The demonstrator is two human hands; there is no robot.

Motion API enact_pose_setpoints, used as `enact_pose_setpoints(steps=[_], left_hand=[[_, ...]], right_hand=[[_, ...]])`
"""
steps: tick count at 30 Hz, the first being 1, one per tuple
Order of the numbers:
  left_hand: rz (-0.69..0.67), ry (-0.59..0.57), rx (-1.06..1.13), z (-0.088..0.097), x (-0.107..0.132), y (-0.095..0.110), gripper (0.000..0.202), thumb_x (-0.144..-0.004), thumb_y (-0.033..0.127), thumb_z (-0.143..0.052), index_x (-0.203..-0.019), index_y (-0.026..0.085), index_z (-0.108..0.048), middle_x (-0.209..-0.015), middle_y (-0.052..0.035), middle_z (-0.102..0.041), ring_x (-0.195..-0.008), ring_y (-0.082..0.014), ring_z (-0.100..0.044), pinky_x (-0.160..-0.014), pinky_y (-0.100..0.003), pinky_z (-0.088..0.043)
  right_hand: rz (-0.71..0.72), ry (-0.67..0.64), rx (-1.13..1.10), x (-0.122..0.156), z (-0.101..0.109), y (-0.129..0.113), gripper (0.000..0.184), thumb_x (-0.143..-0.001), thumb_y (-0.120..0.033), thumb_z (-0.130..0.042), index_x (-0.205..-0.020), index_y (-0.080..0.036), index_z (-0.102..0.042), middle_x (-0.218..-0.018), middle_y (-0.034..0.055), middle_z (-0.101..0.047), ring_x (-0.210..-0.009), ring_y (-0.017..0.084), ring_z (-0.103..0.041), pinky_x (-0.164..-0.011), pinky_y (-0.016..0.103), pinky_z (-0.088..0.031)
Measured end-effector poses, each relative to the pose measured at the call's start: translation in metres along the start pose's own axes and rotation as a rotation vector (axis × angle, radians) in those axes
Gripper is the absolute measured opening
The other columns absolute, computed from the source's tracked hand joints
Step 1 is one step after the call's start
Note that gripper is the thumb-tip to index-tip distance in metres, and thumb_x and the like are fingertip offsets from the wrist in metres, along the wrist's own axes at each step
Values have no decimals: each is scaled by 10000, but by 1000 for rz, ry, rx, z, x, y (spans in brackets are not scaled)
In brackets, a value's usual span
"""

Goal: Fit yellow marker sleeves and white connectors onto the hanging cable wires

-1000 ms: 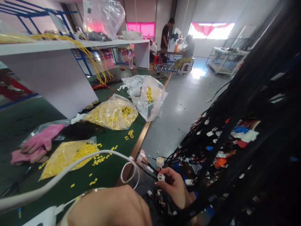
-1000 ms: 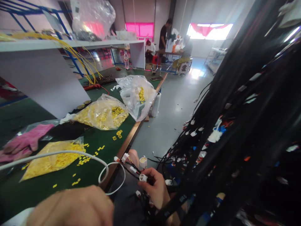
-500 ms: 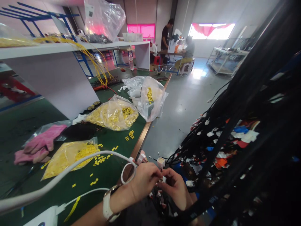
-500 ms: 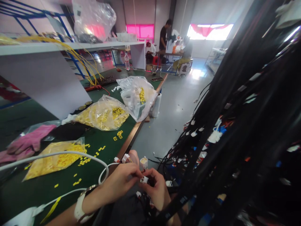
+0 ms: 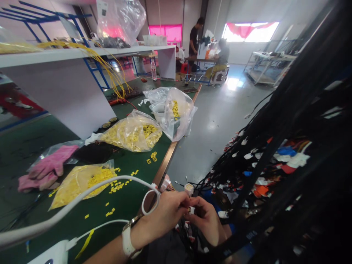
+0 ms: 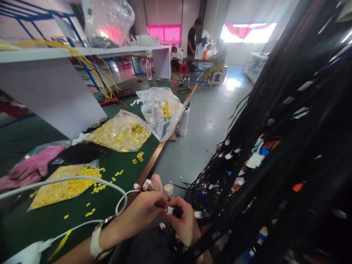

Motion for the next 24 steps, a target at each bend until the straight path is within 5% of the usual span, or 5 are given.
enact_pose_setpoints(steps=[24], left_hand=[[-32, 4, -47, -3, 4, 2, 185, -697, 19, -532, -765, 157, -634, -798, -23, -686, -763, -153, -609, -700, -233, -408]], right_hand=[[-12, 3, 66, 3, -1, -2, 312, -605, -384, -823, -779, -182, -660, -873, 67, -724, -823, 246, -637, -718, 344, -483]])
Point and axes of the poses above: each hand's wrist, its own x-axis away from the middle knuckle, its own z-axis out of the back of the hand, y = z × x, the point moved 9 cm from there along -x, towards the middle knuckle
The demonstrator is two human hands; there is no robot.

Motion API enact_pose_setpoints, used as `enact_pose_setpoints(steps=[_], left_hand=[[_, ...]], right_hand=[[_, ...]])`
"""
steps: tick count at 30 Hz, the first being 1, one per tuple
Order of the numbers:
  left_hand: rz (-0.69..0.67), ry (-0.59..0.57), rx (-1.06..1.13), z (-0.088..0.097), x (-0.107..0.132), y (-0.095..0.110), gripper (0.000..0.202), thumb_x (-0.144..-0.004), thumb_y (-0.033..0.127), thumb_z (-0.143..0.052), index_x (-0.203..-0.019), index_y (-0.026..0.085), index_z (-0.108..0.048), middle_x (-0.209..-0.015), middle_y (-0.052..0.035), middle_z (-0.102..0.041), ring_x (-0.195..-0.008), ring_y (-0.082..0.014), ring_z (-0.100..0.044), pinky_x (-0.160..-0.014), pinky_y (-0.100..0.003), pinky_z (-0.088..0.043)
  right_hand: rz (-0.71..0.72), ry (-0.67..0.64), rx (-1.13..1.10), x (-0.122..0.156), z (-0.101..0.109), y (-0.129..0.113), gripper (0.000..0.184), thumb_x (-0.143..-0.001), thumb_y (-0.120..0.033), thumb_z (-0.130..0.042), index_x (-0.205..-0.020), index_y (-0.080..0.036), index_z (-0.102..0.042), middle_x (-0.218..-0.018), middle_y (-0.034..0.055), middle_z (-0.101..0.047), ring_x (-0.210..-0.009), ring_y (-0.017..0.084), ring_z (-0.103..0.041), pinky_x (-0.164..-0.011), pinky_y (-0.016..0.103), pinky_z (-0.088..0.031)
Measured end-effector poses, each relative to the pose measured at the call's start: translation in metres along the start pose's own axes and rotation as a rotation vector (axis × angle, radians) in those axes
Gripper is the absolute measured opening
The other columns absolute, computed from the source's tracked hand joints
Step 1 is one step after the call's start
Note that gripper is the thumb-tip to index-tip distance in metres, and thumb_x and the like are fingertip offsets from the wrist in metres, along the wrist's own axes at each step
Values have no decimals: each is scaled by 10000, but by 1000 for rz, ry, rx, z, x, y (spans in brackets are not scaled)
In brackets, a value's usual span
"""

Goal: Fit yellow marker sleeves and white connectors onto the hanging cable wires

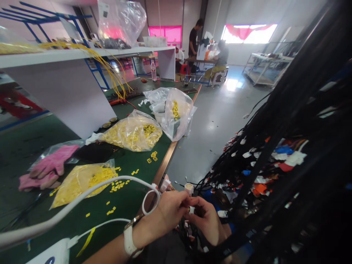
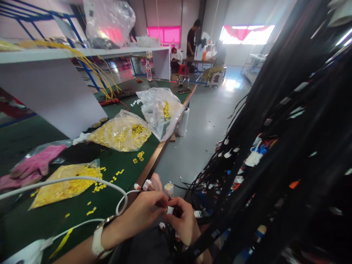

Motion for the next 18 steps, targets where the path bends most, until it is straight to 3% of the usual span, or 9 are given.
enact_pose_setpoints(steps=[10, 18], left_hand=[[25, -13, 54, 3, 1, 3, 175, -671, 48, -533, -764, 167, -621, -771, -6, -663, -741, -146, -584, -674, -233, -386], [27, -3, 54, -1, -1, -14, 100, -661, 133, -631, -749, 175, -609, -722, 20, -627, -689, -134, -551, -604, -223, -361]], right_hand=[[16, 14, 12, 1, 2, 3, 216, -575, -145, -799, -747, -186, -675, -913, 45, -737, -829, 234, -645, -702, 306, -453], [25, -1, 5, 4, 3, 6, 228, -557, -181, -822, -731, -188, -675, -987, 65, -728, -864, 253, -663, -767, 342, -485]])
Point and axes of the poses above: each hand's wrist, its own x-axis away from the middle knuckle, its own z-axis out of the back of the hand, y = z × x, the point moved 9 cm from there along -x, towards the middle knuckle
